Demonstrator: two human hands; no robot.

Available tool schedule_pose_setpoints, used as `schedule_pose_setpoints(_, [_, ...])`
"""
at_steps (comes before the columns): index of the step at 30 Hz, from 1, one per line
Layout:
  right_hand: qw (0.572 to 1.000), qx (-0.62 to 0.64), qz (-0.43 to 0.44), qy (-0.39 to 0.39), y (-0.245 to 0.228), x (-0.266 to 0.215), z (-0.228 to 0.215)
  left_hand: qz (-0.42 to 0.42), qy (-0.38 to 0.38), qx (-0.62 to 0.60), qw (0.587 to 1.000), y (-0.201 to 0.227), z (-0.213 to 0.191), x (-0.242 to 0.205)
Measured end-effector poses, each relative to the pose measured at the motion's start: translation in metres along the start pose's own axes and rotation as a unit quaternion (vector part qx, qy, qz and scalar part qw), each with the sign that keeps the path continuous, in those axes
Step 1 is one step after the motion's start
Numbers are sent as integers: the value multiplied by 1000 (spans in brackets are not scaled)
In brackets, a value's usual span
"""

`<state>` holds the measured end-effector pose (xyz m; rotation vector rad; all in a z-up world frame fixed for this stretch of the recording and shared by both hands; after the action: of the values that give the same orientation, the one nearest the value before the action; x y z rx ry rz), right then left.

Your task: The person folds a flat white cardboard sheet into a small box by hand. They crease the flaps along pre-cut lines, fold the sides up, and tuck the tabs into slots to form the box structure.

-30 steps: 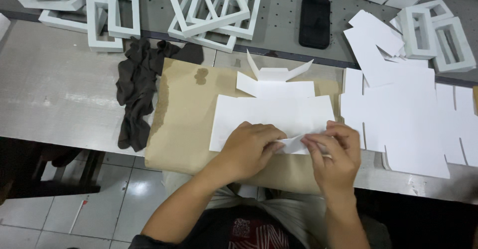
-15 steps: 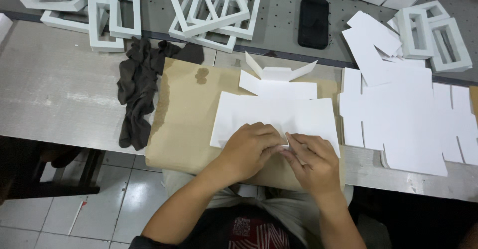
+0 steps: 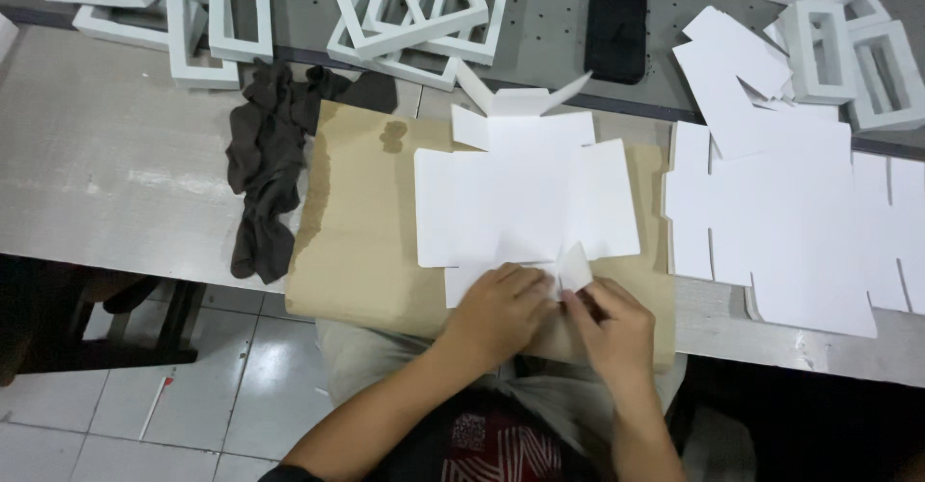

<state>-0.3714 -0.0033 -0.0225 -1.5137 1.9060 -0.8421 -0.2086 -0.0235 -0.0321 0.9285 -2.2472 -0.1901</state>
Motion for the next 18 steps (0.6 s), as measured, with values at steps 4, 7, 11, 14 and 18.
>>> schedule_pose_setpoints(4, [993, 12, -112, 41, 14, -6, 8, 9, 40, 13, 999, -21, 0, -19])
schedule_pose_setpoints(7, [988, 45, -137, 51, 14, -9, 13, 20, 68, 36, 997, -26, 5, -23])
schedule_pose_setpoints(11, [971, -15, -238, 26, 15, -11, 16, 6, 63, -37, 997, -31, 8, -27])
schedule_pose_setpoints(14, [962, -59, -265, 20, 21, -12, 24, -78, -1, -89, 993, -36, 4, -36])
schedule_pose_setpoints(18, [980, 63, 165, -86, -32, -11, 11, -227, -74, -241, 941, -30, -31, -22])
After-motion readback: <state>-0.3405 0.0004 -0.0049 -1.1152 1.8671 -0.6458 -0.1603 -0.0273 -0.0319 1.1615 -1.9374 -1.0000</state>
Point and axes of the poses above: each hand's wrist, its own x-axis towards the middle knuckle, its own z-axis out of the palm, y = z × x, the point moved 2 cm from there along x, towards the middle knuckle, and after that the axes turned 5 degrees about z, right-handed, at the moved point
